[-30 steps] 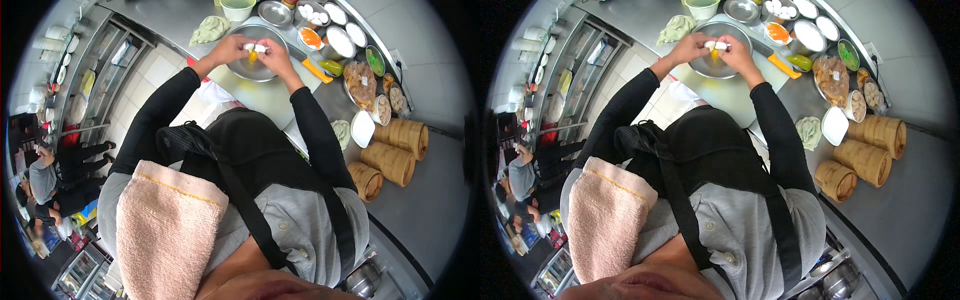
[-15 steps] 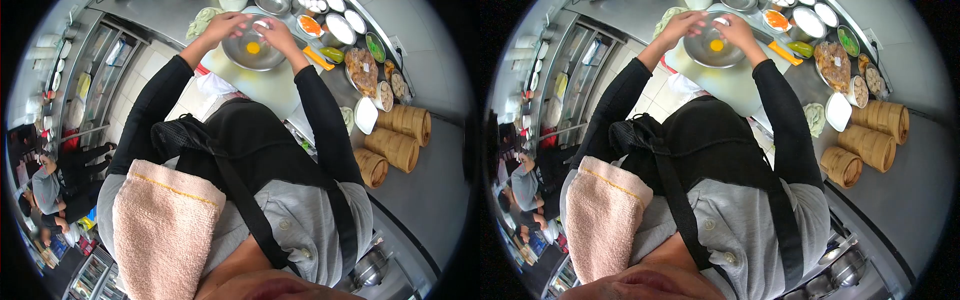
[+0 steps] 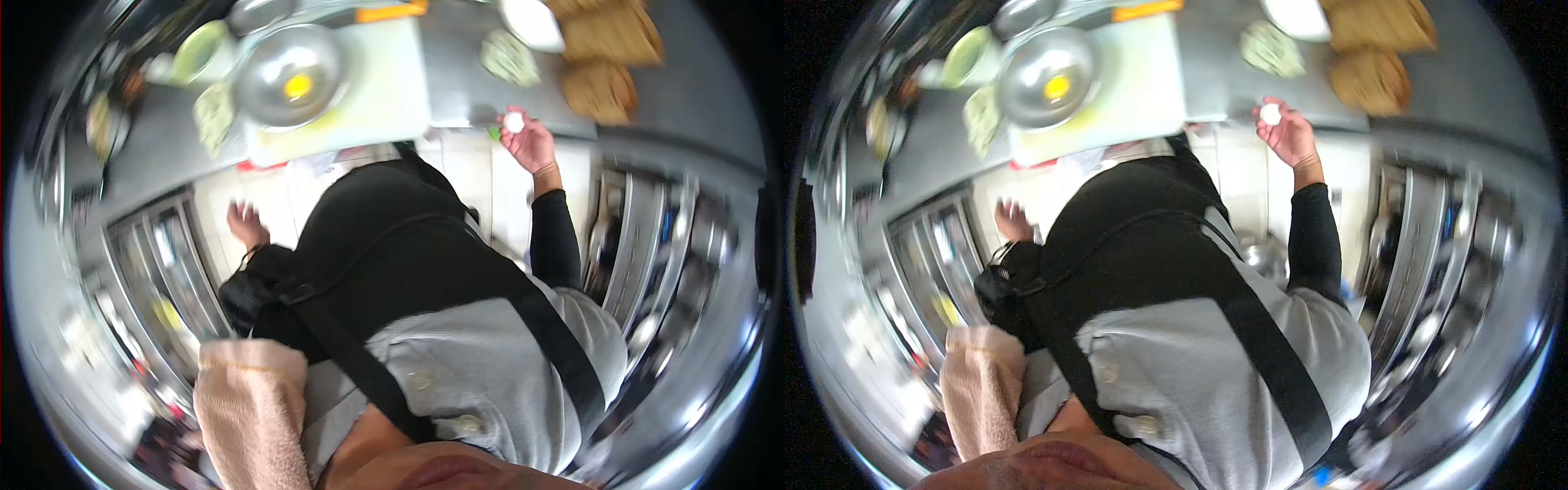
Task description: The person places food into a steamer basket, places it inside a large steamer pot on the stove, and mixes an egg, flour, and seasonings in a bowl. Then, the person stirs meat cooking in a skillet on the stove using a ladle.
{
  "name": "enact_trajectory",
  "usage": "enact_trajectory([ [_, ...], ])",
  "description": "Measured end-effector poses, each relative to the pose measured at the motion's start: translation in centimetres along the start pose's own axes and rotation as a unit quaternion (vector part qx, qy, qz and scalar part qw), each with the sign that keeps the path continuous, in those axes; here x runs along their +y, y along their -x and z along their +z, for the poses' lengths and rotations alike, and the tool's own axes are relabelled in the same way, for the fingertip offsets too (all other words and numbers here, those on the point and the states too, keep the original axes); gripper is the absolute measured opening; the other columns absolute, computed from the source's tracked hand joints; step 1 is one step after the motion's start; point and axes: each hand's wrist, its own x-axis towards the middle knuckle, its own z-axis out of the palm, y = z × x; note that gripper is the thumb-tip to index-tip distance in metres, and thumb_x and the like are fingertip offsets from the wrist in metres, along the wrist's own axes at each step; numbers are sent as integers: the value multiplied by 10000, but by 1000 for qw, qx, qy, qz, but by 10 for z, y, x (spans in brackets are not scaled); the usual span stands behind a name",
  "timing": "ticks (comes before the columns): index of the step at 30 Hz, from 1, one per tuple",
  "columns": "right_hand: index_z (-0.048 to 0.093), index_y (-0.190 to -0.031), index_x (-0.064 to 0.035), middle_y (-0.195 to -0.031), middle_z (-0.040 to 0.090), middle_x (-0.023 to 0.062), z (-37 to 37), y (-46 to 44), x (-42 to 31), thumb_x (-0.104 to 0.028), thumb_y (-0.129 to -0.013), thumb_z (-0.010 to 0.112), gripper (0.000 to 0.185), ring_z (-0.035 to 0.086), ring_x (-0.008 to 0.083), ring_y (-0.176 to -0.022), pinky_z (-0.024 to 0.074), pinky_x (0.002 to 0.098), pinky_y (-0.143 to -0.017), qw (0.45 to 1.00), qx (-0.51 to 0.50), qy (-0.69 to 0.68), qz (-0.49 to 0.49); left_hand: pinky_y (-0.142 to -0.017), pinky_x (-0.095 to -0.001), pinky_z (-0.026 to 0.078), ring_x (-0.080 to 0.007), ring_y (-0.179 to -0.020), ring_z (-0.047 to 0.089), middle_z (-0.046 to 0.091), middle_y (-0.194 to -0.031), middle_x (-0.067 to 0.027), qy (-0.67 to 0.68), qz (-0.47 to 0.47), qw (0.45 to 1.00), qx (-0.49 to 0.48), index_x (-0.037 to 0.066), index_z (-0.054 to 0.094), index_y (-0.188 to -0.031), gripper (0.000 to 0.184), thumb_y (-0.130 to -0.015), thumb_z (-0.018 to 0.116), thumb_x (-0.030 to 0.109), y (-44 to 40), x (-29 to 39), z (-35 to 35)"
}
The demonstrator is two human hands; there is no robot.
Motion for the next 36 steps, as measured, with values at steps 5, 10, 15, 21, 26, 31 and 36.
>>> enact_trajectory([
  [5,594,-1160,-61,-1070,654,115,-185,167,137,-187,-862,665,332,649,257,-885,557,347,-775,875,297,366,110,-558,-325,451,-266,-821,595,579,-1180,-88,-148,-147,977,-36,194,503,-1217,428,-892,710,381,-122,-124,-130],
  [10,567,-1181,-87,-1182,619,142,-247,98,196,-213,-826,740,414,602,284,-1099,539,441,-848,929,366,-17,-47,-511,-260,455,-155,-661,604,583,-982,-53,-232,62,960,-142,50,552,-1222,378,-894,701,163,-72,-36,-43],
  [15,529,-1249,16,-1131,608,179,-176,10,100,-337,-851,726,567,605,302,-989,537,415,-811,864,500,-1,-58,-669,-293,494,-183,-857,610,548,-1190,-129,-261,279,906,-184,70,452,-1399,578,-882,706,128,-42,25,21],
  [21,643,-850,0,-756,641,119,-27,5,14,-230,-952,653,251,551,198,-676,471,355,-659,577,432,559,-410,-756,-307,496,-182,-949,528,471,-1217,-101,-161,288,942,-56,157,407,-1448,647,-881,712,97,-47,-24,-16],
  [26,670,-1124,-87,-1061,658,211,-9,-153,-32,-346,-839,650,385,630,384,-959,498,534,-826,442,294,771,-353,-525,-301,485,-140,-664,559,574,-843,-42,-132,175,976,-12,147,568,-1211,482,-755,684,39,-69,-118,-21],
  [31,704,-898,-70,-944,708,168,78,-228,-76,-338,-801,659,289,663,349,-921,514,455,-818,481,-94,853,-177,-549,-305,466,-138,-636,558,578,-730,-27,-218,323,913,116,132,632,-1130,408,-740,677,20,-45,-137,-6],
  [36,669,-1016,-48,-993,690,157,376,-110,-282,-288,-911,688,263,668,272,-916,525,389,-843,484,-79,737,-465,-842,-340,461,-198,-980,522,539,-1049,-93,-230,354,870,253,34,525,-1330,534,-848,746,104,-10,-50,-49],
])
